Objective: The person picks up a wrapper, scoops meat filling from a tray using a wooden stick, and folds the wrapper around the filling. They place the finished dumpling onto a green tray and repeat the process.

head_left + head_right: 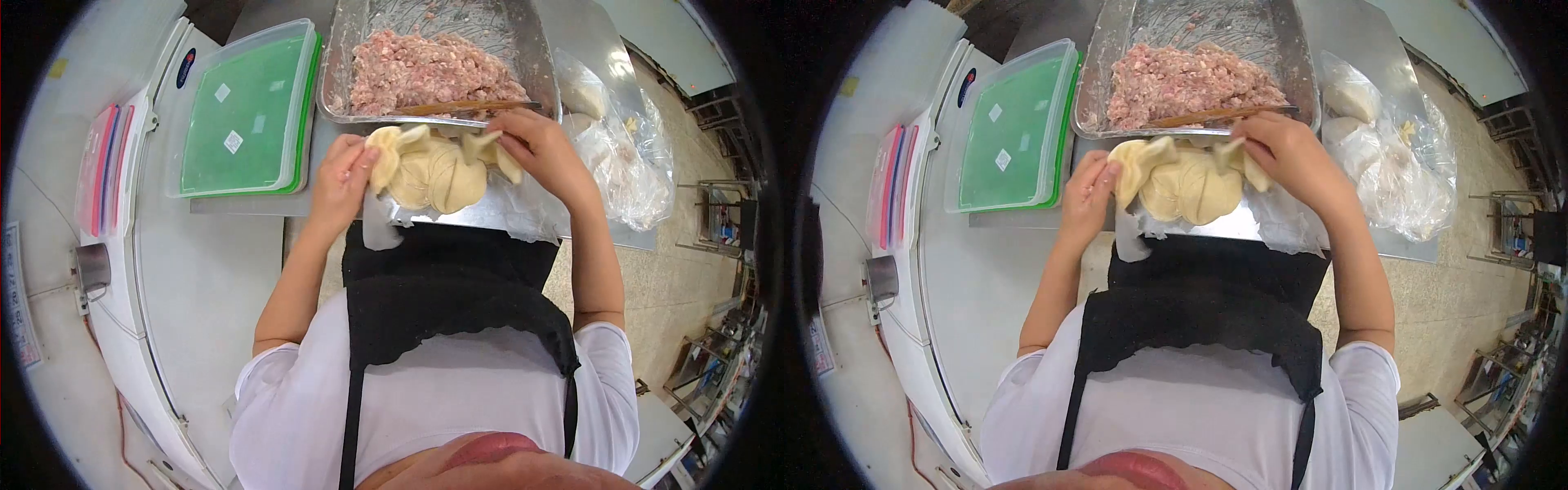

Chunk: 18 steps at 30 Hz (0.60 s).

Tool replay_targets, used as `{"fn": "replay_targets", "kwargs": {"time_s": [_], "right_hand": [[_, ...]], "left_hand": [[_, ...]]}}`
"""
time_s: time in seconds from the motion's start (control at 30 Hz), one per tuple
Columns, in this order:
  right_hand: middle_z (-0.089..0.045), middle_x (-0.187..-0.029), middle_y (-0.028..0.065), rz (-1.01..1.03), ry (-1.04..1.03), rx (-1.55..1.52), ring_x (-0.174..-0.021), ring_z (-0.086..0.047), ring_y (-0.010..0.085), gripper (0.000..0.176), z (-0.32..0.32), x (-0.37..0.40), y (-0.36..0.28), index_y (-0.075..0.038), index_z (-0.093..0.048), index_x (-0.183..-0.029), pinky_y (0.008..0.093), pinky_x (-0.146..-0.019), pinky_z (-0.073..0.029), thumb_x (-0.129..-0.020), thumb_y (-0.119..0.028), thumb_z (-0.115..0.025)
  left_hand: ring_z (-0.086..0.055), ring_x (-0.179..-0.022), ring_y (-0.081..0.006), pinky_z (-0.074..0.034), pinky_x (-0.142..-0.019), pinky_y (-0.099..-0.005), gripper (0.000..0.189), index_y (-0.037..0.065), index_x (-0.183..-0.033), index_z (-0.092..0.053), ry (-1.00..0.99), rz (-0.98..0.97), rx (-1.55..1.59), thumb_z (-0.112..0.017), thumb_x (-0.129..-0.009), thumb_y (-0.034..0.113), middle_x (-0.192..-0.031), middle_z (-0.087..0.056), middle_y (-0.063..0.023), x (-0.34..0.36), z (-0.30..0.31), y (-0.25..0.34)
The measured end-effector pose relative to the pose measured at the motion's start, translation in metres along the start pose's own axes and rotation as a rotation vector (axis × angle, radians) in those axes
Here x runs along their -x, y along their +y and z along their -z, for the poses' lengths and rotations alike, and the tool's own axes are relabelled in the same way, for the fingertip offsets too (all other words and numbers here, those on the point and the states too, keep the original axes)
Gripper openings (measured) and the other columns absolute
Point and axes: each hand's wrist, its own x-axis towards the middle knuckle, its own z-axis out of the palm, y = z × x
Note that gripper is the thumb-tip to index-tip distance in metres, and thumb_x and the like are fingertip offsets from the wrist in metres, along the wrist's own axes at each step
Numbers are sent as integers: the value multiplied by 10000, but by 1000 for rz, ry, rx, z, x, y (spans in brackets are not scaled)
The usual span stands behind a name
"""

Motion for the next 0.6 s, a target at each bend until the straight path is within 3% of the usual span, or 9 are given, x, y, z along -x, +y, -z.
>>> {"fn": "replay_targets", "kwargs": {"time_s": [0.07,0.13,0.17,0.23,0.37,0.43,0.53,0.57,0.6], "right_hand": [[-634,-897,143,63,-15,55,-819,-632,293,145,-2,3,0,1,-642,-1003,353,-738,-497,-871,-52,-616],[-629,-839,139,-32,-77,40,-767,-618,297,128,-3,9,-11,8,-648,-969,347,-727,-492,-878,-79,-623],[-629,-839,139,-31,-81,47,-767,-618,297,128,0,9,-17,8,-648,-969,347,-727,-492,-878,-79,-623],[-654,-862,179,-54,-142,-25,-807,-626,349,183,4,8,-31,16,-663,-987,381,-745,-495,-881,-129,-629],[-663,-876,184,-87,-113,-228,-805,-624,351,239,-15,0,-40,8,-664,-1039,372,-748,-493,-882,-170,-639],[-673,-928,195,-179,-170,-230,-844,-633,368,283,-42,-7,-26,-2,-657,-1094,385,-775,-497,-877,-183,-635],[-676,-960,203,-57,-32,33,-889,-636,383,296,-59,-3,-2,-8,-648,-1119,405,-807,-497,-879,-180,-622],[-674,-983,203,-103,-51,-14,-929,-635,386,281,-53,4,3,-13,-649,-1119,416,-834,-492,-874,-148,-616],[-674,-983,203,-106,-49,-14,-929,-635,386,281,-44,8,1,-13,-649,-1119,416,-834,-492,-874,-148,-616]], "left_hand": [[-573,-813,-217,-454,-702,-309,230,-42,-969,-648,-5,-35,2,-575,-951,175,-905,-573,-124,7,-17,-6],[-572,-813,-199,-453,-704,-310,222,-37,-978,-649,-179,-280,-146,-561,-961,166,-898,-570,-93,11,-35,-16],[-572,-813,-199,-453,-704,-310,222,-37,-978,-649,-174,-280,-140,-561,-961,166,-898,-570,-93,11,-33,-22],[-574,-831,-190,-458,-716,-308,213,-37,-986,-648,-154,253,276,-553,-962,152,-908,-574,-77,8,-24,-30],[-588,-817,-189,-471,-708,-307,206,-35,-977,-649,63,252,567,-540,-965,139,-901,-585,-65,7,-2,-40],[-610,-825,-214,-487,-709,-317,147,-19,-961,-651,163,-169,45,-609,-922,116,-907,-604,-81,5,7,-5],[-623,-886,-237,-493,-766,-331,171,-15,-960,-659,182,-311,-189,-687,-860,121,-992,-626,-125,7,-3,6],[-622,-875,-273,-495,-755,-336,207,-16,-940,-651,163,-362,-198,-748,-786,82,-972,-620,-131,6,-12,6],[-622,-875,-273,-495,-755,-336,207,-16,-940,-651,160,-363,-196,-748,-786,82,-972,-620,-131,4,-24,2]]}}
